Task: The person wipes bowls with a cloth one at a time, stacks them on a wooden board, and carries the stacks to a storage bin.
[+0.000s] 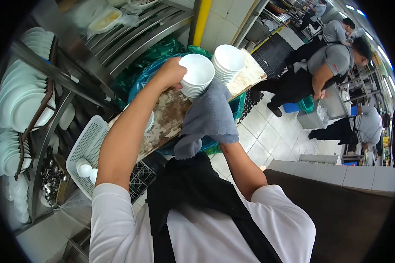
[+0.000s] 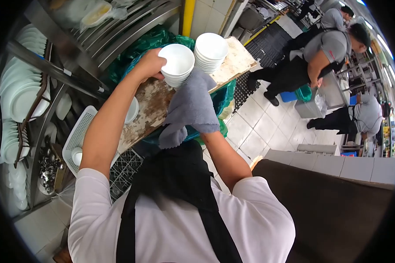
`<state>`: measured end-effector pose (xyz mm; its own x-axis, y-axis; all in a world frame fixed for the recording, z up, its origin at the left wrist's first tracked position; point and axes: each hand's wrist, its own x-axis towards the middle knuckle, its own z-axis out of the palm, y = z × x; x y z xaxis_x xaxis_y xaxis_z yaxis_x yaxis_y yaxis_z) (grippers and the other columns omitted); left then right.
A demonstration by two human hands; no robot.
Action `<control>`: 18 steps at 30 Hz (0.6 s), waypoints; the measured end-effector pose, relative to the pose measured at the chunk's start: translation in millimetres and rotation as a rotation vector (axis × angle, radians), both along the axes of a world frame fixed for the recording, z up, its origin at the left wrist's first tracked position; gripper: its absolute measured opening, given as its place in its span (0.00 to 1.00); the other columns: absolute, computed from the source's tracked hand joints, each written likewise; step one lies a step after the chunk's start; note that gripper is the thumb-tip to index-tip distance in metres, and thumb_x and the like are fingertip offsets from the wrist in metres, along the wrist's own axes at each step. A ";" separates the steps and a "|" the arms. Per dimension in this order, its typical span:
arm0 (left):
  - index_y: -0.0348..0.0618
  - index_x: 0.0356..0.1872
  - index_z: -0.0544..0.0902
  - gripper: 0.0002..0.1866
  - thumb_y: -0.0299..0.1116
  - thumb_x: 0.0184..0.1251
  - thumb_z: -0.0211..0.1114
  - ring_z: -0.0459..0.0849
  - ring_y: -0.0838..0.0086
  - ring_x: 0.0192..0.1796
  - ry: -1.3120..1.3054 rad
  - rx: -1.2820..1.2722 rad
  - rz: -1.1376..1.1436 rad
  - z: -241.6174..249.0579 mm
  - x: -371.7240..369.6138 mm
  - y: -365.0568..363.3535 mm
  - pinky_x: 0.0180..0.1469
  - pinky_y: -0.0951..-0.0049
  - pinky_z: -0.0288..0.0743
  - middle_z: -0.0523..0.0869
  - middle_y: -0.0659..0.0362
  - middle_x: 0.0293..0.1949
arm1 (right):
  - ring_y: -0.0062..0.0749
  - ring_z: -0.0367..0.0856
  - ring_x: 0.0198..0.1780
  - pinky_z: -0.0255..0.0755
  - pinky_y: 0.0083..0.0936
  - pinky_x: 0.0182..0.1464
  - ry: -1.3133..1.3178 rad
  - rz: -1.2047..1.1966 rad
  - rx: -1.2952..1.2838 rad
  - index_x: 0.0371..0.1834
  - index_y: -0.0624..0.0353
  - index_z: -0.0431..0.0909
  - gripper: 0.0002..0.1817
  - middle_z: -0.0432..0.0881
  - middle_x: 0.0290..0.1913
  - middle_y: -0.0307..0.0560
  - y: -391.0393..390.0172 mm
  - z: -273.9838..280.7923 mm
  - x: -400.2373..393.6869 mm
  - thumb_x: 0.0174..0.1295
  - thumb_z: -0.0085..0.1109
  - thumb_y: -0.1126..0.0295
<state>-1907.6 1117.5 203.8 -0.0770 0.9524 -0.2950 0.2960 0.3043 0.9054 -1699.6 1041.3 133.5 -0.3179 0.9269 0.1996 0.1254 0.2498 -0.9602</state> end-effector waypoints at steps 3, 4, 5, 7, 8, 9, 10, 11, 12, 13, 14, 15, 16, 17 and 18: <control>0.39 0.51 0.80 0.20 0.27 0.56 0.52 0.87 0.63 0.34 0.081 -0.050 -0.075 -5.7 -2.2 4.2 0.31 0.64 0.84 0.85 0.51 0.39 | 0.41 0.73 0.51 0.69 0.30 0.55 -0.244 -0.037 0.263 0.52 0.64 0.69 0.20 0.74 0.47 0.53 -3.1 30.2 12.0 0.55 0.59 0.76; 0.40 0.50 0.81 0.19 0.29 0.56 0.53 0.86 0.66 0.30 0.092 -0.019 -0.102 -11.7 -3.7 3.5 0.28 0.65 0.83 0.86 0.52 0.36 | 0.40 0.74 0.50 0.70 0.30 0.53 -0.506 -0.018 0.580 0.51 0.64 0.70 0.20 0.75 0.47 0.53 -2.7 51.2 12.8 0.53 0.61 0.76; 0.40 0.50 0.81 0.19 0.35 0.59 0.56 0.85 0.66 0.28 0.068 -0.006 -0.123 -13.8 -5.0 -0.1 0.25 0.65 0.82 0.86 0.53 0.34 | 0.38 0.75 0.49 0.71 0.29 0.51 -0.490 0.055 0.511 0.50 0.64 0.69 0.22 0.75 0.46 0.53 -7.1 72.1 13.2 0.51 0.63 0.77; 0.37 0.58 0.74 0.34 0.56 0.62 0.60 0.85 0.62 0.40 0.105 0.073 0.059 -11.9 1.6 -15.3 0.30 0.64 0.81 0.83 0.49 0.47 | 0.35 0.78 0.45 0.73 0.25 0.46 -0.353 0.172 0.129 0.51 0.64 0.68 0.27 0.76 0.41 0.52 -29.1 125.5 3.5 0.44 0.66 0.80; 0.38 0.61 0.71 0.39 0.62 0.61 0.59 0.84 0.61 0.46 0.256 0.115 0.134 -6.1 2.7 -26.3 0.38 0.66 0.81 0.80 0.48 0.52 | 0.36 0.78 0.45 0.73 0.23 0.47 0.136 0.184 0.013 0.44 0.64 0.74 0.23 0.77 0.35 0.50 -41.2 128.8 -11.4 0.40 0.68 0.81; 0.39 0.60 0.73 0.36 0.59 0.61 0.61 0.84 0.63 0.45 0.328 0.273 0.230 -6.4 -1.6 -46.1 0.40 0.67 0.80 0.81 0.50 0.51 | 0.36 0.78 0.45 0.73 0.23 0.47 0.089 0.208 0.085 0.43 0.63 0.74 0.23 0.77 0.35 0.50 -52.3 141.3 -11.1 0.40 0.68 0.81; 0.40 0.59 0.74 0.32 0.55 0.62 0.63 0.84 0.65 0.44 0.406 0.434 0.302 -7.1 -4.3 -68.9 0.42 0.69 0.80 0.82 0.51 0.49 | 0.36 0.78 0.45 0.73 0.23 0.47 -0.057 0.226 0.238 0.43 0.63 0.74 0.23 0.77 0.36 0.50 -64.6 156.5 -11.9 0.40 0.68 0.81; 0.40 0.59 0.74 0.32 0.55 0.62 0.63 0.84 0.65 0.44 0.422 0.401 0.323 -3.7 -13.0 -99.7 0.42 0.69 0.80 0.82 0.51 0.49 | 0.36 0.78 0.45 0.73 0.24 0.47 -0.195 0.255 0.372 0.43 0.62 0.74 0.23 0.77 0.36 0.49 -68.4 169.2 -17.9 0.40 0.68 0.81; 0.41 0.57 0.76 0.27 0.49 0.63 0.64 0.84 0.68 0.43 0.189 0.490 0.329 3.9 -26.5 -136.5 0.42 0.70 0.79 0.82 0.53 0.47 | 0.36 0.78 0.45 0.73 0.24 0.47 -0.245 0.309 0.428 0.43 0.62 0.75 0.22 0.77 0.36 0.49 -76.7 173.7 -22.3 0.41 0.68 0.80; 0.41 0.55 0.77 0.22 0.42 0.64 0.66 0.83 0.71 0.41 -0.051 0.582 0.329 9.2 -41.1 -169.5 0.43 0.71 0.78 0.83 0.54 0.45 | 0.36 0.78 0.45 0.73 0.25 0.47 -0.307 0.362 0.469 0.43 0.62 0.75 0.22 0.77 0.36 0.49 -79.3 181.5 -26.8 0.41 0.68 0.80; 0.41 0.49 0.80 0.13 0.30 0.64 0.66 0.82 0.77 0.38 0.003 0.701 0.455 -2.8 -57.6 -199.4 0.41 0.75 0.77 0.84 0.59 0.39 | 0.36 0.78 0.45 0.73 0.25 0.47 -0.353 0.398 0.487 0.43 0.61 0.75 0.22 0.77 0.36 0.49 -80.5 187.2 -36.9 0.41 0.68 0.80; 0.41 0.45 0.80 0.09 0.29 0.65 0.64 0.80 0.81 0.36 0.059 0.566 0.602 -14.8 -78.0 -233.8 0.38 0.78 0.76 0.83 0.62 0.35 | 0.36 0.78 0.45 0.73 0.25 0.47 -0.379 0.450 0.492 0.43 0.61 0.75 0.22 0.77 0.36 0.48 -84.2 187.2 -39.9 0.41 0.68 0.80; 0.41 0.39 0.80 0.05 0.28 0.65 0.64 0.76 0.84 0.31 0.126 0.535 0.773 -29.7 -101.0 -266.4 0.34 0.81 0.74 0.81 0.65 0.31 | 0.36 0.78 0.45 0.73 0.26 0.47 -0.415 0.477 0.500 0.43 0.60 0.75 0.22 0.77 0.36 0.48 -85.6 195.3 -48.9 0.41 0.68 0.79; 0.41 0.36 0.81 0.02 0.27 0.65 0.64 0.73 0.87 0.27 0.135 0.471 0.932 -53.1 -128.2 -299.4 0.31 0.83 0.72 0.79 0.67 0.26 | 0.36 0.78 0.45 0.73 0.26 0.47 -0.440 0.512 0.506 0.43 0.60 0.75 0.22 0.77 0.36 0.48 -90.2 193.0 -55.0 0.41 0.68 0.79; 0.41 0.31 0.79 0.06 0.31 0.64 0.64 0.78 0.77 0.27 0.345 0.330 1.026 -64.9 -152.2 -331.9 0.33 0.75 0.72 0.81 0.60 0.23 | 0.36 0.78 0.45 0.73 0.26 0.47 -0.470 0.542 0.512 0.43 0.60 0.75 0.21 0.77 0.36 0.47 -90.4 195.3 -63.2 0.41 0.68 0.79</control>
<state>-2059.8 785.6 138.9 -0.8956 0.4198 0.1471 0.2935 0.3090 0.9046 -1762.8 951.0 328.8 -0.8415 0.4574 0.2875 0.2187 0.7750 -0.5929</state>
